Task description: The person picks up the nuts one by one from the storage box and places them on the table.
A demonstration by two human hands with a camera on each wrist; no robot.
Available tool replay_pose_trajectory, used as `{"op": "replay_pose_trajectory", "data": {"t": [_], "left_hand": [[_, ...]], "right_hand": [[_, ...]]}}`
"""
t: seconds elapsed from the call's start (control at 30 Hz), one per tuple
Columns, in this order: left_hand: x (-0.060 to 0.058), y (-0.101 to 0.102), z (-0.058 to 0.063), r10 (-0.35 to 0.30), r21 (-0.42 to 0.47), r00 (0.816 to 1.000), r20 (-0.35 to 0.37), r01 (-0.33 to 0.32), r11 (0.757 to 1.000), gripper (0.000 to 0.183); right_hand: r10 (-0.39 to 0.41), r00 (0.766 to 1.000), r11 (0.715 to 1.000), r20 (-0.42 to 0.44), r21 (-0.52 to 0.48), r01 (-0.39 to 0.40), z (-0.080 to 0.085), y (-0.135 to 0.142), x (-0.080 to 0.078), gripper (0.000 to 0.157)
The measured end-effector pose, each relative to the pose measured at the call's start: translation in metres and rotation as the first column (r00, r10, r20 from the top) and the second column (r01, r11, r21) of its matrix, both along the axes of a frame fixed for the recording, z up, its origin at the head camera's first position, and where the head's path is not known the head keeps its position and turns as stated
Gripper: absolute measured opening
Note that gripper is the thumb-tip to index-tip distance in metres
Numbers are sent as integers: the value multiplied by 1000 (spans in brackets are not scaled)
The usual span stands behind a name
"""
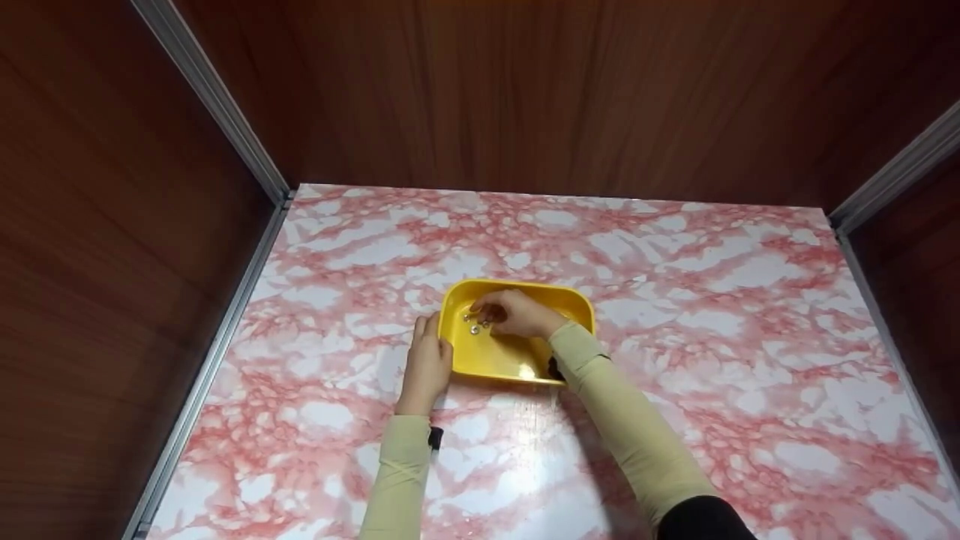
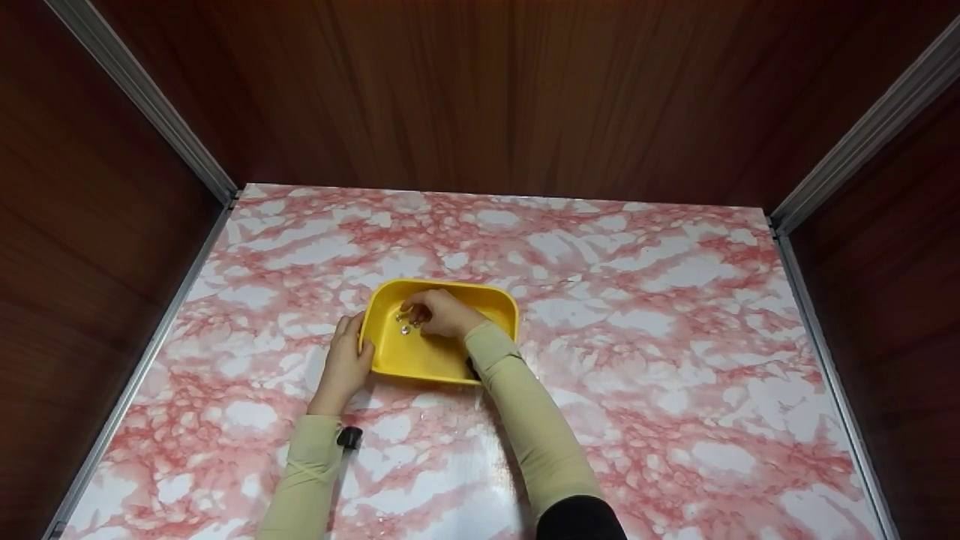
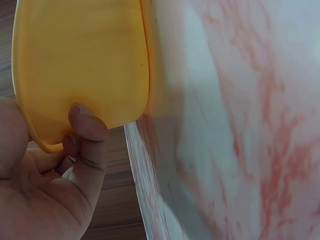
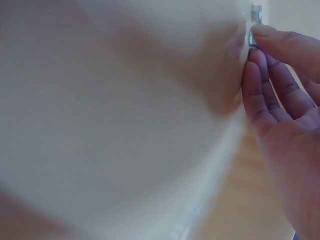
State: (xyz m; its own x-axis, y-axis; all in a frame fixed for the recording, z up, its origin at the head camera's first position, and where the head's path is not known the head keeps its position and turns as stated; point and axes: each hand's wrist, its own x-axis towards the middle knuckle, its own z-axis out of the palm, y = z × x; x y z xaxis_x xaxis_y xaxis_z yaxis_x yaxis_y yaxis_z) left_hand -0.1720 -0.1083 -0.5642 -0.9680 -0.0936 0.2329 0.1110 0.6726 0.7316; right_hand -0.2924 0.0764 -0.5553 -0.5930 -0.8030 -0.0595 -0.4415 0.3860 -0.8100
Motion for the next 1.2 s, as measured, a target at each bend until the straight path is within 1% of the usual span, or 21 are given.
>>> {"op": "replay_pose_trajectory", "data": {"t": [0.3,0.47,0.6,0.8,0.9,1.2], "left_hand": [[-1,0,0,0,9,1000,13,0,1000,45],[0,0,0,2,4,1000,13,-2,1000,44],[-1,0,0,5,-1,1000,13,-5,1000,43],[-1,1,1,0,2,1000,-18,0,1000,42],[-1,1,1,-1,-2,1000,-27,1,1000,41],[0,0,1,4,2,1000,-4,-4,1000,43]], "right_hand": [[13,1000,1000,-27,19,-13,0,-1,0,37],[30,997,999,-66,13,-29,-2,-1,0,34],[18,997,1000,-72,25,-17,-2,-1,0,32],[0,998,999,-67,39,3,-2,-1,0,32],[5,996,999,-90,42,-1,-3,-1,1,32],[28,988,999,-151,45,-21,-5,-2,-2,33]]}}
